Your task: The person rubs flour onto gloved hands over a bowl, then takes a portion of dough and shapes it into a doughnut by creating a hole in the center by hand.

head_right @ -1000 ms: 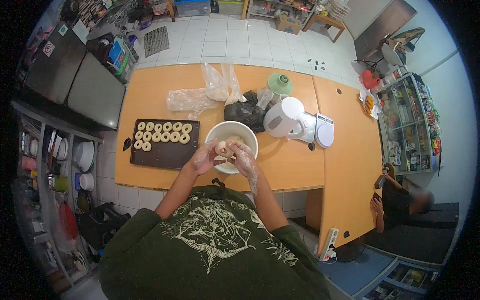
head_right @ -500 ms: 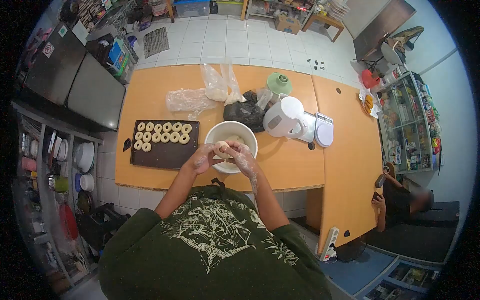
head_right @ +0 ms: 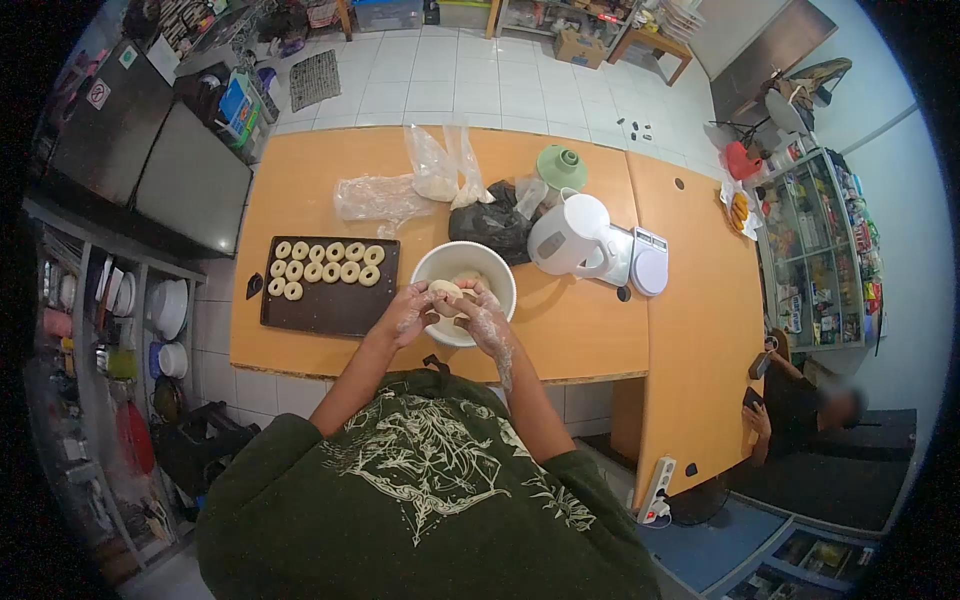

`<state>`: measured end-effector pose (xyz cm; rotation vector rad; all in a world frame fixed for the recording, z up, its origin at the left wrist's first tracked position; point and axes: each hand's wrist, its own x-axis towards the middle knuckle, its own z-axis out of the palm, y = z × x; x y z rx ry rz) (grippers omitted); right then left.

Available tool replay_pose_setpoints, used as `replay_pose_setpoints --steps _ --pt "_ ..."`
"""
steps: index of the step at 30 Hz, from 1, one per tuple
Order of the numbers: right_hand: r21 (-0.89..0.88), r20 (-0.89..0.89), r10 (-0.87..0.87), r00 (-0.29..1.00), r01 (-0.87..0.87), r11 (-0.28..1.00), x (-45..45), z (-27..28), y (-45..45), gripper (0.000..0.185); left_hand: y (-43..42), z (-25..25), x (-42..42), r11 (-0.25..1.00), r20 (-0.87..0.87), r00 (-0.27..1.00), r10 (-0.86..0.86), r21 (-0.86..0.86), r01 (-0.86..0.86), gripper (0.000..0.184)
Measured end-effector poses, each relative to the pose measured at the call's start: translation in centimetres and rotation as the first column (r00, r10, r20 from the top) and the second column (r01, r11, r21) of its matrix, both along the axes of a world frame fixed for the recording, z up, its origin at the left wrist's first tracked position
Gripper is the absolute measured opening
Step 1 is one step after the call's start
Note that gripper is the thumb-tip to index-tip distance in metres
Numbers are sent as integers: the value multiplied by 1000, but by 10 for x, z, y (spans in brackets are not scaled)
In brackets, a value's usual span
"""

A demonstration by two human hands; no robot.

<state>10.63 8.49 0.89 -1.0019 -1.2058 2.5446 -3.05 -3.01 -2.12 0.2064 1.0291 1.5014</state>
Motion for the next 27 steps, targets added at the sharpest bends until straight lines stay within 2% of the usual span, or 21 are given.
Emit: replay_pose_setpoints --steps 2,4,7,9,15,18,20,22,24,27 --pt "31 -6 -11 1000 11 999 0 -3 1 26 1 -16 -3 997 71 997 2 77 -8 26" --pt "59 -11 -21 1000 22 998 0 -6 0 26 2 -7 -2 996 96 995 14 87 -23 24" --pt "47 -6 -56 998 56 997 0 -9 -2 25 1 4 0 995 142 990 15 95 -29 22" --pt "-31 -83 -116 990 113 993 0 -9 -4 26 1 5 -1 995 163 987 5 93 -21 22" --pt "24 -53 -71 996 72 997 2 -2 -2 25 1 1 1 982 181 983 31 177 -64 22" --pt "17 -55 -41 998 42 999 3 -3 0 28 2 4 -3 995 109 994 14 92 -24 18" --pt "17 -33 -24 999 25 1000 2 0 0 29 1 4 -5 998 -8 999 -53 43 53 20" --pt "18 -11 -5 1000 6 1000 0 1 2 30 0 4 -5 997 -17 998 -60 47 61 20" --pt "33 84 52 995 -55 998 0 -2 5 29 -1 3 -5 997 -26 997 -66 50 67 20" --pt "60 133 46 990 -54 997 -1 -4 7 24 -1 -1 -6 993 -47 993 -105 46 108 26"
